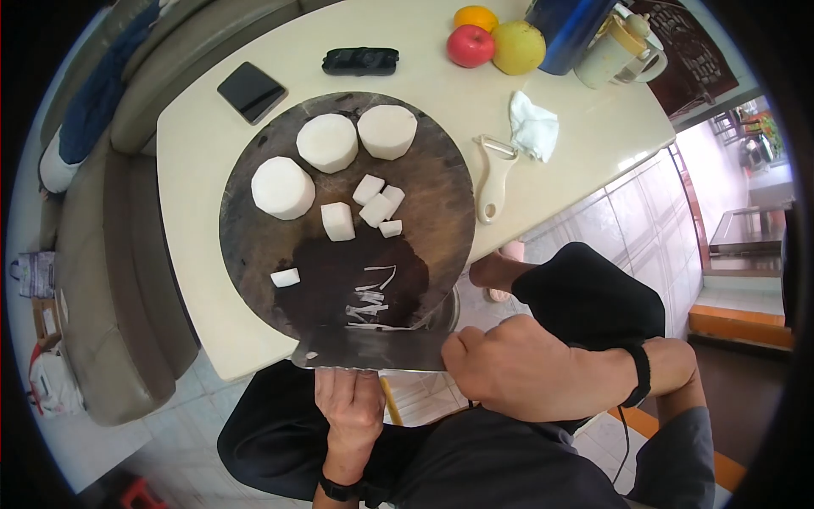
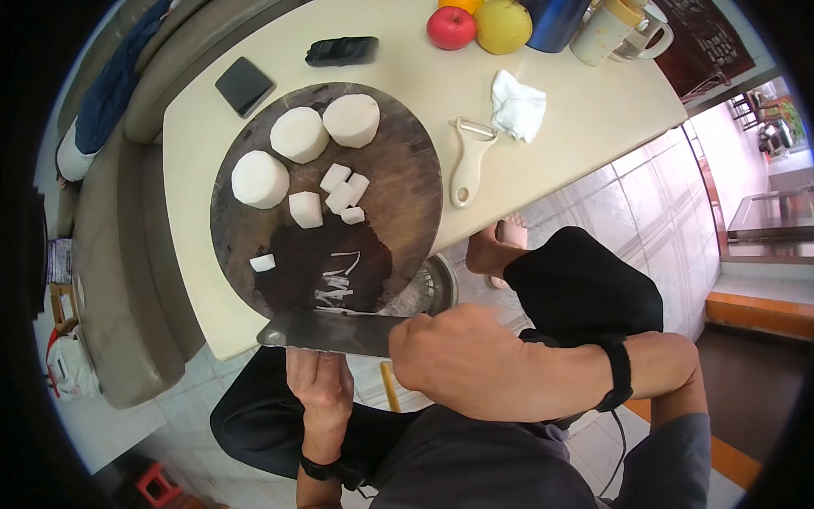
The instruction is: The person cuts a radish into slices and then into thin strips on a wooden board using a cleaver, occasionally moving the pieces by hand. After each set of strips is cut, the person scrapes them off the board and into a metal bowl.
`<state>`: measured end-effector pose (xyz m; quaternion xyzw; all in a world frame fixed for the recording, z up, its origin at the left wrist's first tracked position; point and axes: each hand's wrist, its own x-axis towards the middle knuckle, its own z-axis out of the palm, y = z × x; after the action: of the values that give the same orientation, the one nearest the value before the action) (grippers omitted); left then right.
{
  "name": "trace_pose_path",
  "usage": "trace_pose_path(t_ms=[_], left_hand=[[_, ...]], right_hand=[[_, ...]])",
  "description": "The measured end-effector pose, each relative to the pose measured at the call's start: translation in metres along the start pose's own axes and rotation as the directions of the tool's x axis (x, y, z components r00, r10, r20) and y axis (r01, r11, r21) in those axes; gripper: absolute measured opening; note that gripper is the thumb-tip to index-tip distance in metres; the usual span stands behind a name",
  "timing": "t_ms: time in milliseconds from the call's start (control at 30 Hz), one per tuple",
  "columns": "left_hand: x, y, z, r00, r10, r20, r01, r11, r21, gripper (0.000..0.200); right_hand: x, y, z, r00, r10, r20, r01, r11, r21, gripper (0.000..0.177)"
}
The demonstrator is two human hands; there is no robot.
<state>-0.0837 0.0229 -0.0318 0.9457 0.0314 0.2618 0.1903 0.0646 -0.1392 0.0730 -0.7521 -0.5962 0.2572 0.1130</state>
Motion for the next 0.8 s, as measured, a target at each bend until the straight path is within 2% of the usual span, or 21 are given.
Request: trace_pose_path(t_ms=[67,133,267,367,433,567,633,800], left_hand=[[-0.003,0.001,0.000,1.000,-0.007,-0.017,0.007,1.000,-0.005,0.029],[-0.006,0.002,-0.002,0.997,-0.069,0.033,0.071,0.997,-0.043,0.030],[-0.005,0.002,-0.001,0.997,-0.076,0.030,0.078,0.995,-0.060,0.031],[0.000,0.002,-0.002,0.999,-0.036,0.012,0.036,0.998,-0.046,0.032],[-0.001,0.000,0.000,1.000,0.003,-0.007,-0.004,1.000,-0.018,0.022],[-0.002,0.000,0.002,1.000,-0.005,-0.011,0.004,1.000,-0.030,0.021],[0.002,0.004,0.000,1.000,-0.020,-0.020,0.020,1.000,-0.011,0.031],[-0.010,0.002,0.001,0.997,-0.069,0.023,0.070,0.997,-0.045,0.031]], right_hand=[[0.001,0.002,0.002,1.000,0.009,0.003,-0.009,1.000,-0.025,0.019],[0.000,0.007,0.005,0.997,-0.042,-0.066,0.039,0.998,-0.042,0.018],[-0.006,0.003,0.000,0.996,-0.061,-0.067,0.059,0.998,-0.021,0.018],[-0.007,0.000,0.002,0.998,-0.028,-0.049,0.026,0.999,-0.038,0.018],[-0.006,0.000,0.003,0.998,-0.037,-0.052,0.034,0.997,-0.062,0.019],[0.002,-0.010,0.009,0.999,0.030,-0.022,-0.032,0.994,-0.109,0.018],[0.007,-0.009,0.009,1.000,-0.002,-0.029,0.000,0.998,-0.057,0.018],[0.003,-0.001,0.007,0.995,-0.077,-0.070,0.072,0.995,-0.063,0.019]])
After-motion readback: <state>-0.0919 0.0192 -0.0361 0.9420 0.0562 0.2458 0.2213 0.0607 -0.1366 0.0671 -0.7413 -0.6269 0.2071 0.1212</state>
